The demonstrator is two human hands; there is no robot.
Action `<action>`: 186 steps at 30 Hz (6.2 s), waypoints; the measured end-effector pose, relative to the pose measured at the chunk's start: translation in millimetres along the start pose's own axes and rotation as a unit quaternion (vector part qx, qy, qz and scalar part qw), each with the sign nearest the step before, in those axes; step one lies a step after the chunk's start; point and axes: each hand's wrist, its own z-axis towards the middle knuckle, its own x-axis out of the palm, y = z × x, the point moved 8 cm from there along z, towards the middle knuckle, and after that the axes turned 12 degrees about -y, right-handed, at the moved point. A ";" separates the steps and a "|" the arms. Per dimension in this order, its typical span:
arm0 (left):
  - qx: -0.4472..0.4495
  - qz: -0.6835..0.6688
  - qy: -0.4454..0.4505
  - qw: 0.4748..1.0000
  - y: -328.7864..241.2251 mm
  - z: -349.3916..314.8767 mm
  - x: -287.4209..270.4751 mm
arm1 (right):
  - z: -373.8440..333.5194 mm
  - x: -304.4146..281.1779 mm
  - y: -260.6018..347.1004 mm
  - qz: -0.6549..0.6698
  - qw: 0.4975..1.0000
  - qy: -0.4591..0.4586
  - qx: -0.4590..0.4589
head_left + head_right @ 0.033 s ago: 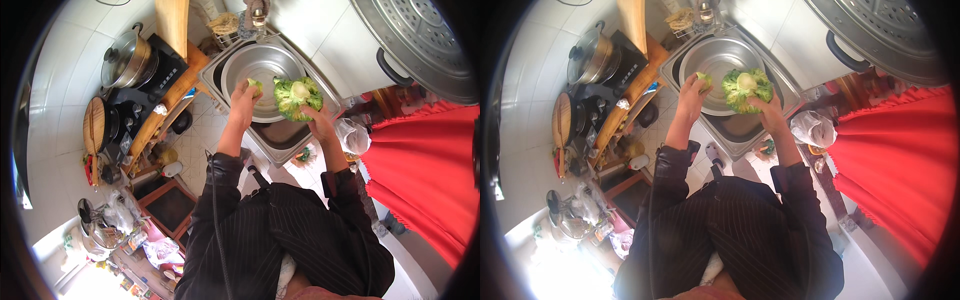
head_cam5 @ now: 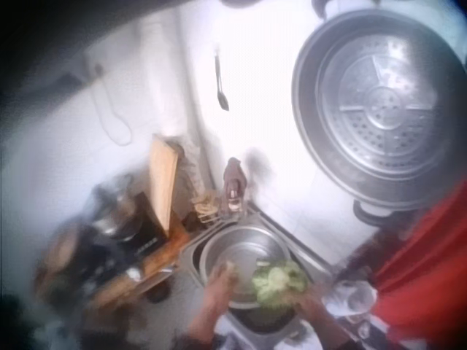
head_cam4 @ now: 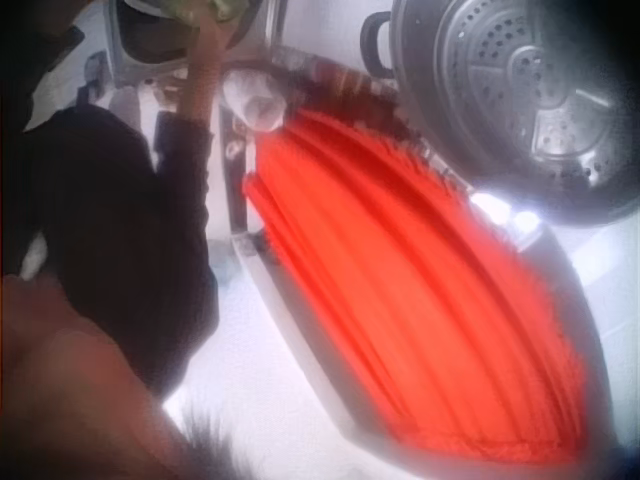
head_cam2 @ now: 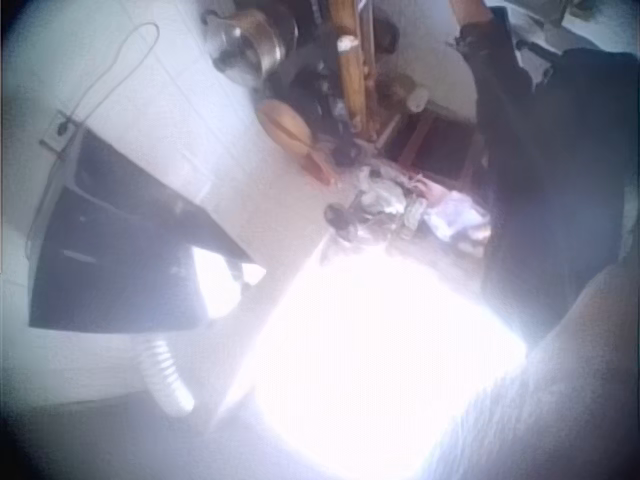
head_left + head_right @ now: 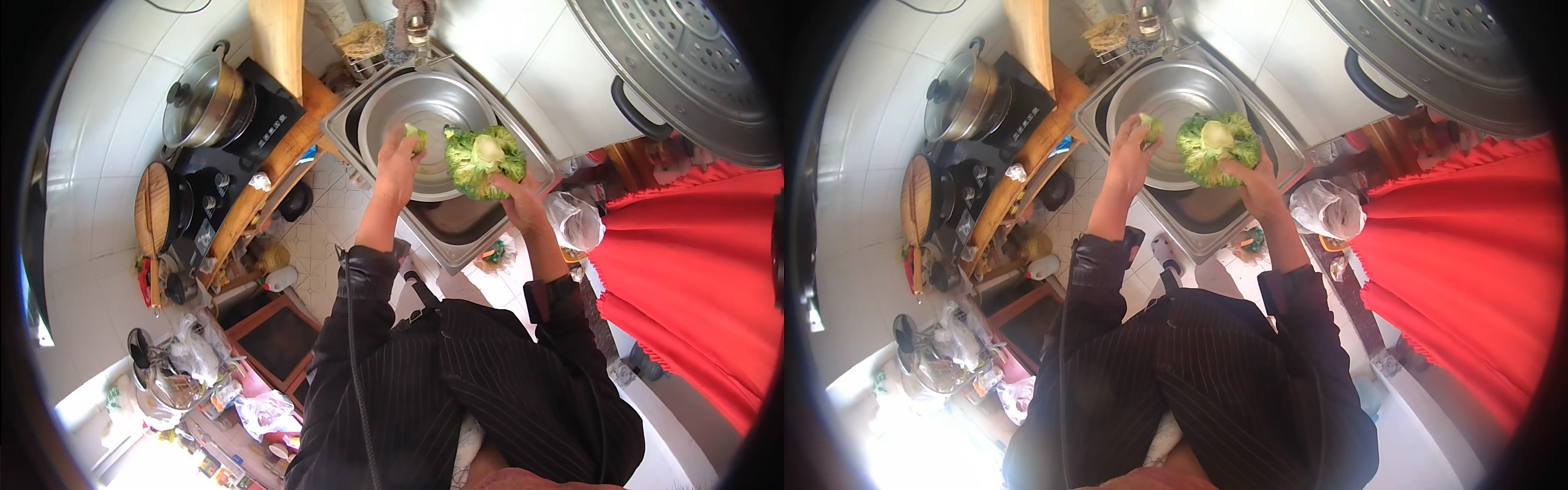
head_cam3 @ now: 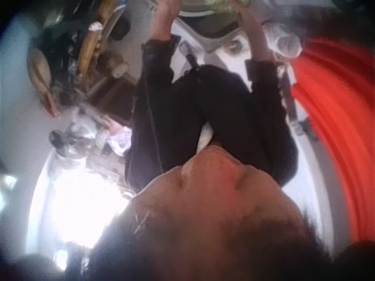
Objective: The person cuts a head of broccoli into florets using a cleaver, places the florets into a bowl of water in the sink, and then stores the remaining broccoli in a plastic bag inside the refrigerator. The person also washes the florets in the sink.
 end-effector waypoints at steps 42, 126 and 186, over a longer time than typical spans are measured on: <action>0.360 0.327 -0.013 0.874 -66.2 -110.8 -5.3 | -26.7 120.1 44.0 -0.393 0.873 0.159 -0.240; 0.436 0.526 -0.053 0.728 -75.2 -99.6 -14.6 | -52.4 169.8 5.4 -0.605 0.540 0.250 -0.529; -0.089 -0.073 0.036 0.993 -17.5 -48.6 -52.9 | 1.7 123.9 -24.8 -0.433 0.854 0.246 -0.150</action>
